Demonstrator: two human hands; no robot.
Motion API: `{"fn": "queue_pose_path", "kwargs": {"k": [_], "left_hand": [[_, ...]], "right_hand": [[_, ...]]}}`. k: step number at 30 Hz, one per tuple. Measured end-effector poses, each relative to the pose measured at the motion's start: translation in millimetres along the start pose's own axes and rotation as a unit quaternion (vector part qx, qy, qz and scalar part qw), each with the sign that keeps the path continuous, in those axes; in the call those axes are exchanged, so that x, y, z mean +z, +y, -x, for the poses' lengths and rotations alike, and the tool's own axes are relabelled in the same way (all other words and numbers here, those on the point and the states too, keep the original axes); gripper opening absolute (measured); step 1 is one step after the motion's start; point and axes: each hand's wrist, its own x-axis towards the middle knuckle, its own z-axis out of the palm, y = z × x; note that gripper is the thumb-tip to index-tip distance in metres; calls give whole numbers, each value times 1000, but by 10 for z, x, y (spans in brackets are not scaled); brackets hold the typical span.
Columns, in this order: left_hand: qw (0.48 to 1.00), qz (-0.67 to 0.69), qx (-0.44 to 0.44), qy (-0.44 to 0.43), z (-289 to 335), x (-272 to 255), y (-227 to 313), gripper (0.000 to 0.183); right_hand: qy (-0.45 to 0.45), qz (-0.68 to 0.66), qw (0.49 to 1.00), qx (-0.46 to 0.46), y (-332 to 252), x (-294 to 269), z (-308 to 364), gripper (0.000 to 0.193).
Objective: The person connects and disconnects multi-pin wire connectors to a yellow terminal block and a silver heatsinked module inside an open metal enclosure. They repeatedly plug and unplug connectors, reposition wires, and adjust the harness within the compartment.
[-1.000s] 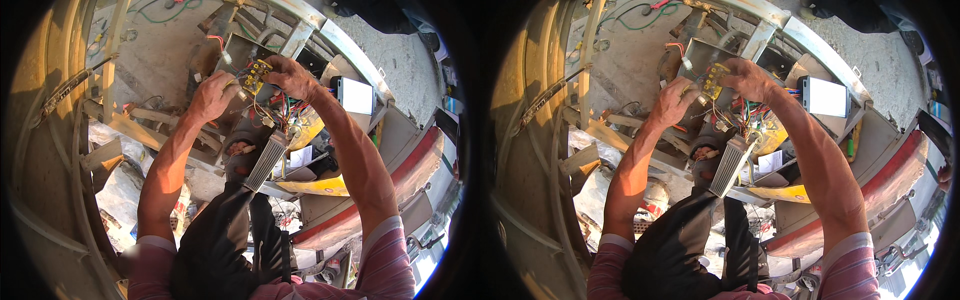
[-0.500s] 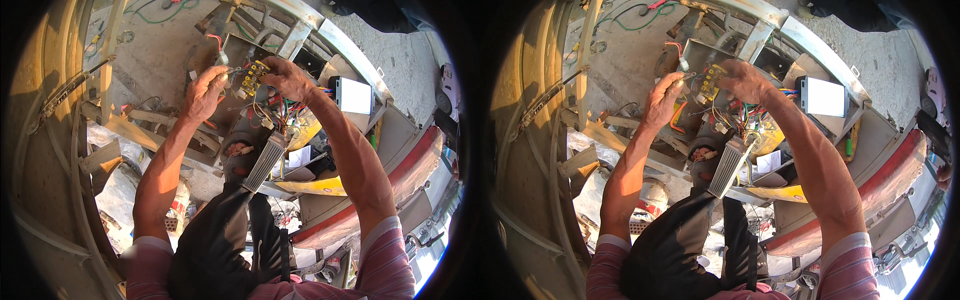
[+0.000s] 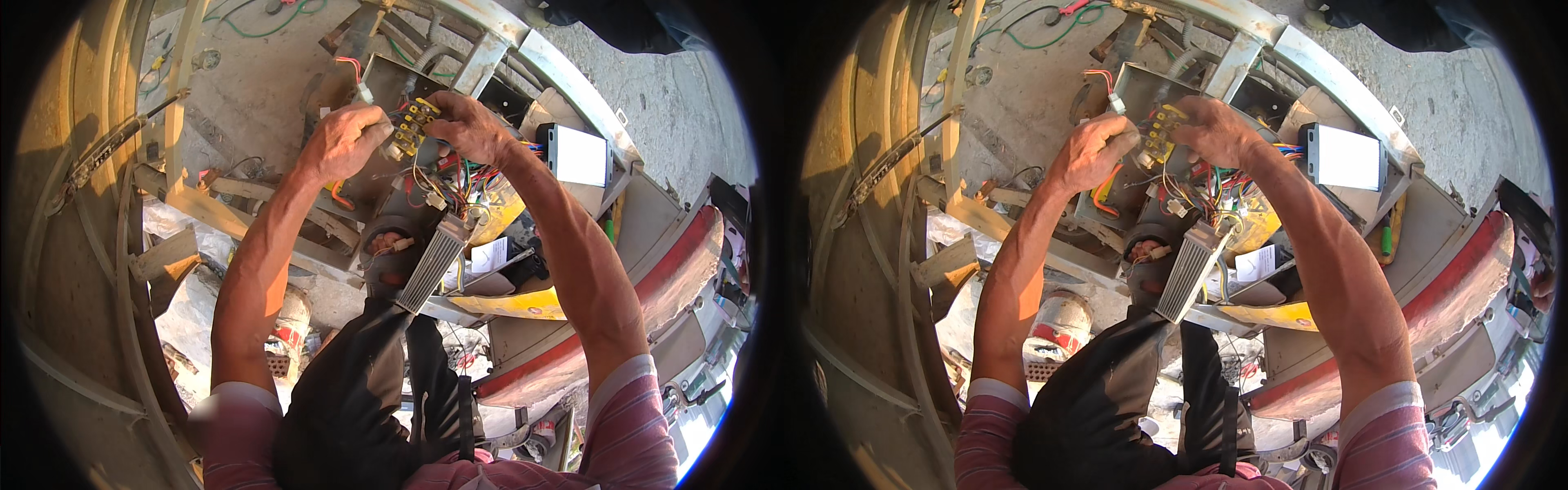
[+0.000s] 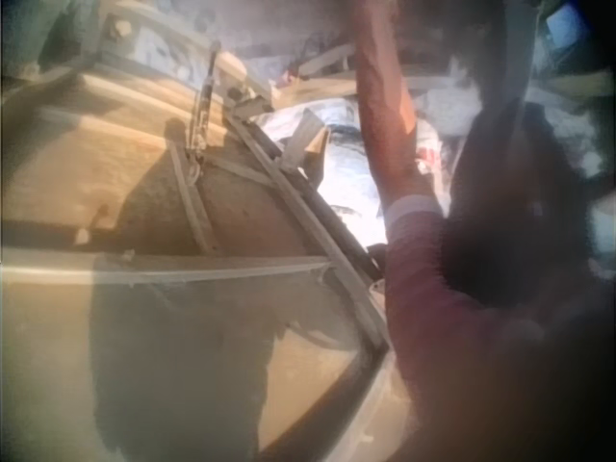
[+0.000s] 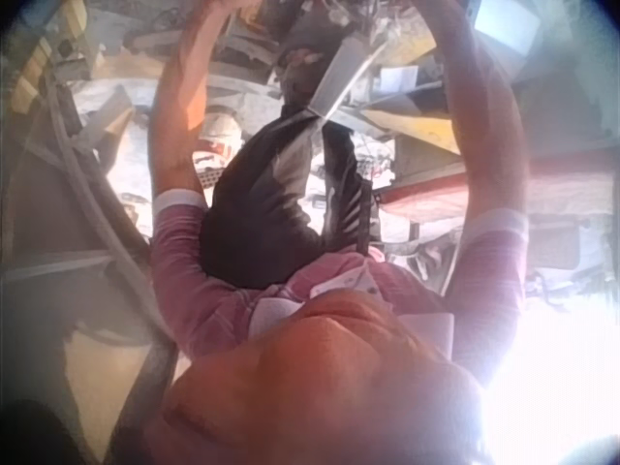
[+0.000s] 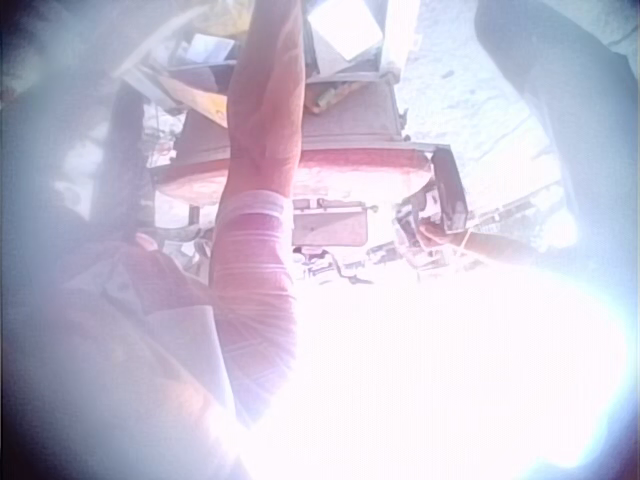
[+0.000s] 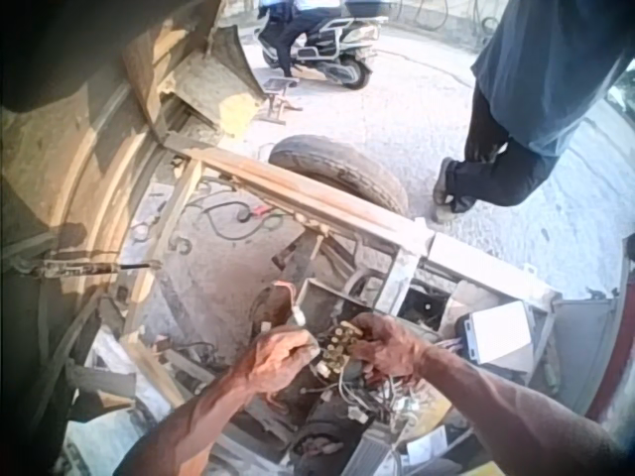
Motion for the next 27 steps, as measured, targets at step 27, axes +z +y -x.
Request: {"fn": "queue_pose_path", "kwargs": {"k": [27], "left_hand": [[992, -68, 24, 105, 12, 198, -25, 15]], "right_hand": [[-37, 47, 998, -17, -38, -63, -5, 37]]}}
